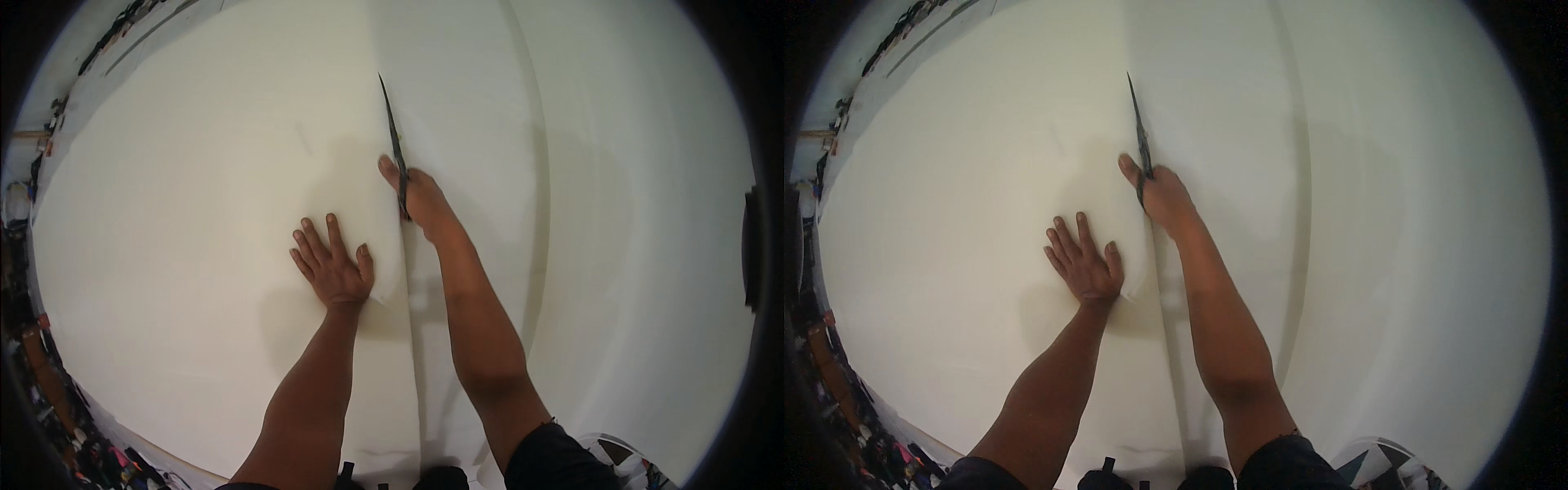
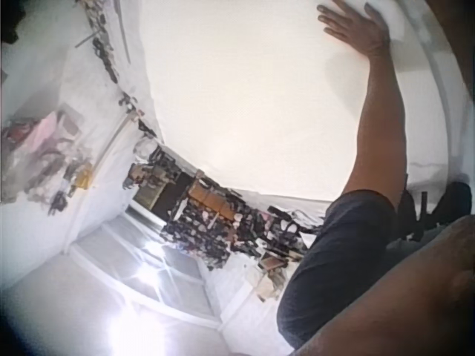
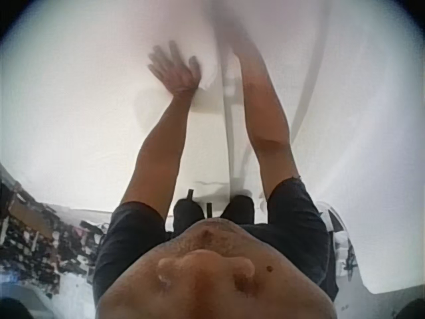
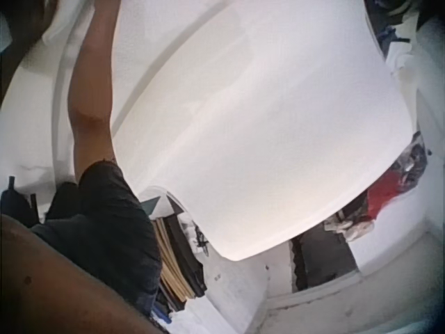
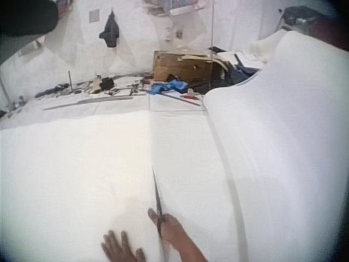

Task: The person cuts a large sheet of foam with shears, unfolds the material, applies an adhesive using a brush, and then rolls the foam.

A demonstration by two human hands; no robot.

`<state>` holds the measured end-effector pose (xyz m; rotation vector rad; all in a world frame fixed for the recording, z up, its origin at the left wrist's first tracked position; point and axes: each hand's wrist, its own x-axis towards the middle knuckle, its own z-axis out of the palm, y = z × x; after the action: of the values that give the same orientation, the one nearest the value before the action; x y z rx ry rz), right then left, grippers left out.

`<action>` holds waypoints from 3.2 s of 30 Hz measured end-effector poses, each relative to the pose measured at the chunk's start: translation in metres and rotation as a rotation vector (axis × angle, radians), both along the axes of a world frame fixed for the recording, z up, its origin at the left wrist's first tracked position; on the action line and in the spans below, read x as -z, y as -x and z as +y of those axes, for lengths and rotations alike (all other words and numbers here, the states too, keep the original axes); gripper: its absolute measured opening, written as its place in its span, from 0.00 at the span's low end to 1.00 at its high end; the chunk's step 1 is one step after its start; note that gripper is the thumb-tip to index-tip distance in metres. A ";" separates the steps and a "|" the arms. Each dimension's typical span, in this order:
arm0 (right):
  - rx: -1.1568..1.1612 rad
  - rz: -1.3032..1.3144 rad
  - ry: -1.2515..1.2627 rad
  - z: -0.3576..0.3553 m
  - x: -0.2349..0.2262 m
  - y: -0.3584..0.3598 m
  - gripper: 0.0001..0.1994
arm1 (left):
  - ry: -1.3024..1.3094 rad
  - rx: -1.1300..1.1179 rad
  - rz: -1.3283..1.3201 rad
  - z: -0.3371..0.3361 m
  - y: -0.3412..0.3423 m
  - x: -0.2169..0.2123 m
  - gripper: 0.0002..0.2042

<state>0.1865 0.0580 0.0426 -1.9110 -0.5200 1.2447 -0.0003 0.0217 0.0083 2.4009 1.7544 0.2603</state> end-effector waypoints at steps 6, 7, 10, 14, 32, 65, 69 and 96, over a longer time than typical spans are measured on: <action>0.004 -0.116 -0.090 0.034 0.007 -0.014 0.37 | 0.038 0.002 0.023 0.000 -0.002 -0.001 0.34; -0.003 -0.077 -0.085 0.034 0.007 -0.015 0.36 | 0.046 -0.002 0.028 0.001 -0.001 -0.001 0.34; -0.017 0.014 -0.082 0.039 -0.001 -0.018 0.35 | 0.037 -0.004 0.036 0.003 0.002 -0.003 0.34; 0.026 0.053 -0.032 0.088 -0.007 -0.049 0.36 | 0.059 0.013 0.028 0.003 -0.005 -0.005 0.34; -0.017 -0.133 -0.118 0.174 0.024 -0.087 0.37 | 0.158 -0.012 0.039 0.004 -0.002 0.003 0.34; 0.024 0.217 -0.144 0.349 0.008 -0.160 0.38 | -0.001 0.032 0.014 -0.004 0.011 0.022 0.35; 0.065 -0.013 -0.165 0.353 0.036 -0.172 0.36 | -0.019 0.052 0.014 -0.006 0.009 0.020 0.34; 0.035 -0.904 0.250 -0.431 0.000 0.132 0.29 | 0.009 0.031 -0.020 -0.015 0.009 0.007 0.33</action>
<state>0.0544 -0.3730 0.0427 -2.6456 -0.7952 0.3599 -0.0090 0.0068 0.0015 2.4084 1.7047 0.2712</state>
